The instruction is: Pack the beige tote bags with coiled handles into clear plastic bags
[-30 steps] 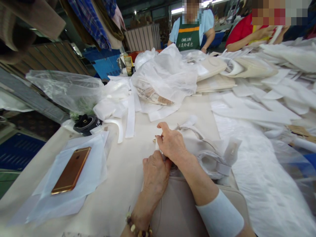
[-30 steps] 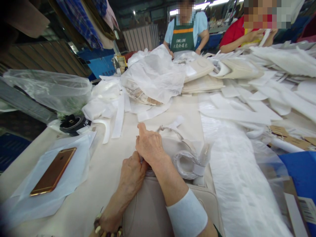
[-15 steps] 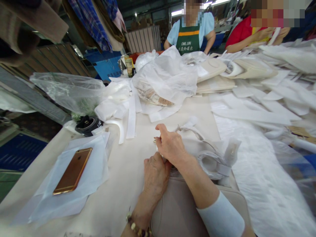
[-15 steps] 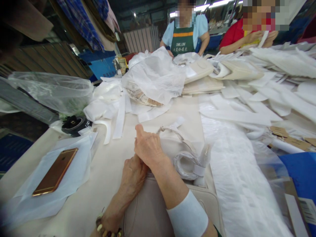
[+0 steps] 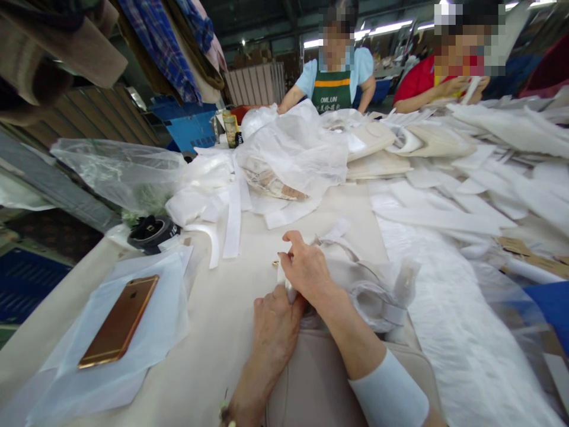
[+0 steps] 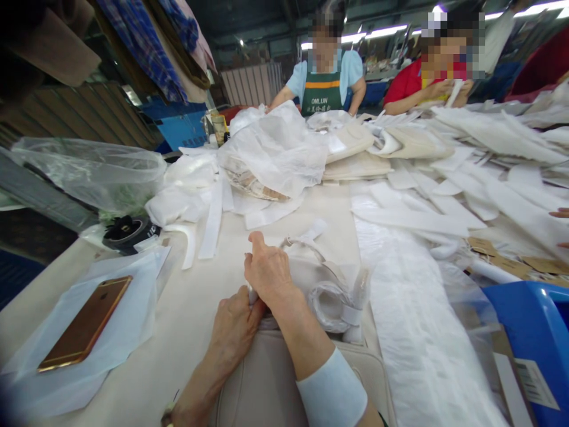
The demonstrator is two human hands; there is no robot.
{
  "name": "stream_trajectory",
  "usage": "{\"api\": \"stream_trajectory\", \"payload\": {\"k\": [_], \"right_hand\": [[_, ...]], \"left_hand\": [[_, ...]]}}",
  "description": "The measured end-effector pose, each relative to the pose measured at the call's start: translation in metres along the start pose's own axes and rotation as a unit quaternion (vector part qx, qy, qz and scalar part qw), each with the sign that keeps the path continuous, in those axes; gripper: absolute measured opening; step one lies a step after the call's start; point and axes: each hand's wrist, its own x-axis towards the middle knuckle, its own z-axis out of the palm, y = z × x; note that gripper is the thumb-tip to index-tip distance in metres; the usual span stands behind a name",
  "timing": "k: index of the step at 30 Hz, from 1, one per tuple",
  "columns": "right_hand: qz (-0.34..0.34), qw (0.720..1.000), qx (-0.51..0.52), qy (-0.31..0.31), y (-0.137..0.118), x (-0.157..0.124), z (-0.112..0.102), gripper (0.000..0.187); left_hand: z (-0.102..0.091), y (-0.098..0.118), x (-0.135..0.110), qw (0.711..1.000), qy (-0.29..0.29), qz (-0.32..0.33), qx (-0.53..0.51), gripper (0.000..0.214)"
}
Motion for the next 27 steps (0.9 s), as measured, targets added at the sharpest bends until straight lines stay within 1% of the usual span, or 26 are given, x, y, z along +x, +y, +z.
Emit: {"api": "stream_trajectory", "payload": {"k": [3,6,8,10,11,12,14,15,16,17,18,19,20,21,22,23,24,25,26,27], "right_hand": [[0.011,1.000,-0.010,-0.007,0.001,0.000,0.002,0.029],[-0.005,1.000,-0.027,-0.013,-0.005,-0.001,0.001,0.027],[-0.017,0.999,-0.040,-0.011,-0.015,-0.004,-0.007,0.027],[-0.017,0.998,-0.064,0.001,-0.029,-0.012,-0.022,0.038],[-0.015,0.997,-0.082,0.009,-0.036,-0.020,-0.031,0.043],[-0.016,0.995,-0.101,0.017,-0.042,-0.031,-0.040,0.043],[-0.038,0.990,-0.132,0.033,-0.044,-0.063,-0.053,0.031],[-0.063,0.987,-0.144,0.045,-0.039,-0.083,-0.055,0.027],[-0.096,0.982,-0.151,0.061,-0.030,-0.105,-0.052,0.026],[-0.141,0.973,-0.160,0.091,-0.017,-0.126,-0.046,0.031],[-0.197,0.957,-0.179,0.118,-0.002,-0.147,-0.036,0.039],[-0.242,0.942,-0.195,0.130,0.014,-0.164,-0.025,0.049],[-0.259,0.934,-0.199,0.146,0.030,-0.178,-0.013,0.055],[-0.253,0.935,-0.209,0.132,0.043,-0.188,-0.001,0.061],[-0.245,0.939,-0.212,0.119,0.053,-0.194,0.008,0.065],[-0.235,0.944,-0.209,0.104,0.059,-0.197,0.016,0.069],[-0.227,0.948,-0.203,0.087,0.062,-0.198,0.021,0.072],[-0.223,0.953,-0.193,0.073,0.062,-0.196,0.023,0.075],[-0.220,0.956,-0.183,0.060,0.061,-0.194,0.024,0.076],[-0.217,0.959,-0.174,0.049,0.059,-0.193,0.023,0.077]], "left_hand": [[0.003,0.001,0.001,1.000,0.008,-0.012,0.000,0.025],[0.008,0.000,0.003,0.998,0.043,-0.025,-0.030,0.025],[0.010,-0.002,0.003,0.997,0.065,-0.017,-0.042,0.025],[0.012,-0.004,0.002,0.996,0.079,0.001,-0.046,0.024],[0.013,-0.005,0.001,0.995,0.083,0.010,-0.046,0.023],[0.013,-0.006,0.001,0.995,0.088,0.019,-0.046,0.023],[0.014,-0.007,0.000,0.993,0.102,0.029,-0.050,0.021],[0.015,-0.007,0.000,0.992,0.111,0.027,-0.055,0.021],[0.015,-0.007,0.000,0.990,0.121,0.021,-0.062,0.023],[0.016,-0.007,0.000,0.989,0.131,0.013,-0.071,0.024],[0.016,-0.007,-0.001,0.987,0.139,0.003,-0.082,0.026],[0.017,-0.007,-0.002,0.986,0.142,-0.006,-0.092,0.028],[0.017,-0.007,-0.005,0.983,0.155,-0.015,-0.099,0.030],[0.017,-0.007,-0.007,0.977,0.185,-0.019,-0.102,0.033],[0.017,-0.006,-0.010,0.967,0.234,-0.017,-0.103,0.038],[0.016,-0.003,-0.012,0.950,0.295,-0.002,-0.102,0.043],[0.013,0.001,-0.013,0.931,0.352,0.027,-0.098,0.045],[0.010,0.007,-0.013,0.916,0.385,0.067,-0.088,0.043],[0.005,0.016,-0.010,0.912,0.387,0.110,-0.075,0.038],[0.000,0.026,-0.005,0.918,0.362,0.149,-0.059,0.034]]}}
